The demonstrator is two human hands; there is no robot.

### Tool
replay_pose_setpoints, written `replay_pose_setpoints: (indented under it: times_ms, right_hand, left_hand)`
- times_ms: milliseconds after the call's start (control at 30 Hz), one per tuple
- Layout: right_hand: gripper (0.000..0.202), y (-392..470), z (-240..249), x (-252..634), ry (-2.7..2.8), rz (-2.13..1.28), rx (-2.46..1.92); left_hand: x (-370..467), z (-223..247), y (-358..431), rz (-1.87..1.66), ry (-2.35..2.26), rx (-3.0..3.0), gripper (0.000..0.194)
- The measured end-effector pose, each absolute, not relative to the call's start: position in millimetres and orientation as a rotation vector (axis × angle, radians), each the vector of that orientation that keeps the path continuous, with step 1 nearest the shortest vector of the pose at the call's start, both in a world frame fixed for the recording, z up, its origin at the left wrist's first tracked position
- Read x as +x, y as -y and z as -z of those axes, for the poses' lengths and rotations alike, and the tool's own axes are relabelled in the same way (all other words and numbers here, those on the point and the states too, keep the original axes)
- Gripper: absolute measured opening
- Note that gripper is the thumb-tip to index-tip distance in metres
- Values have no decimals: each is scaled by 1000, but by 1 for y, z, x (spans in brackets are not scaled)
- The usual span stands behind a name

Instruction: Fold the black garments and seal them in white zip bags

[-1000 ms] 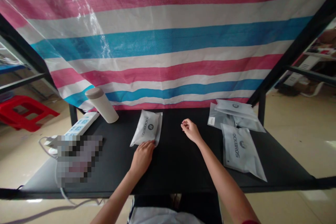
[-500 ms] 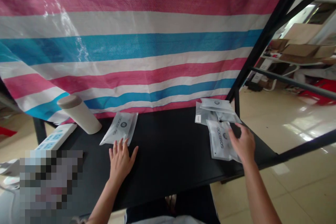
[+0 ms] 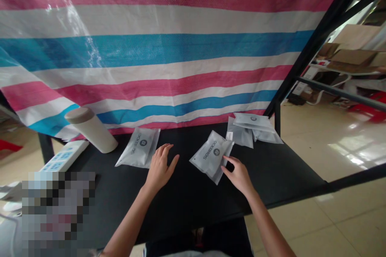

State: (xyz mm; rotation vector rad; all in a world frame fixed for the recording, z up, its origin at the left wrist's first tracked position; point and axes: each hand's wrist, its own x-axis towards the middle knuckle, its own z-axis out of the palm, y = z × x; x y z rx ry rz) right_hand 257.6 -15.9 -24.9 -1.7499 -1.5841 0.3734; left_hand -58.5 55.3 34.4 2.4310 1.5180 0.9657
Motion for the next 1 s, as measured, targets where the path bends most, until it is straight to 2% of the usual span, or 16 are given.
replay_pose_setpoints:
  times_ms: [133, 233, 367, 500, 567, 667, 767, 1000]
  right_hand:
    - [24, -7, 16, 218, 1583, -655, -1610]
    - [23, -16, 7, 200, 1731, -890, -1496]
    - [24, -27, -7, 194, 1962, -1148, -1384]
    - [10, -43, -19, 201, 2089, -1453, -1328]
    - [13, -53, -24, 201, 2147, -1439, -1383]
    - [26, -72, -26, 191, 2075, -1154, -1507]
    - [20, -85, -19, 176, 1970, -977, -1575]
    - [24, -83, 1, 175, 1897, -1091, -1427]
  left_hand:
    - [-34, -58, -67, -991, -1385, 2422, 36]
    - [-16, -66, -81, -974, -1329, 2426, 34]
    - [0, -55, -102, -786, -1381, 2369, 35]
    - [-1, -31, -108, -514, -1485, 2209, 32]
    - [-5, -21, -105, -449, -1480, 2165, 26]
    - [-11, -12, -100, -426, -1453, 2141, 28]
    - [-11, -10, -97, -447, -1357, 2134, 32]
    - [-6, -5, -95, -481, -1127, 2145, 29]
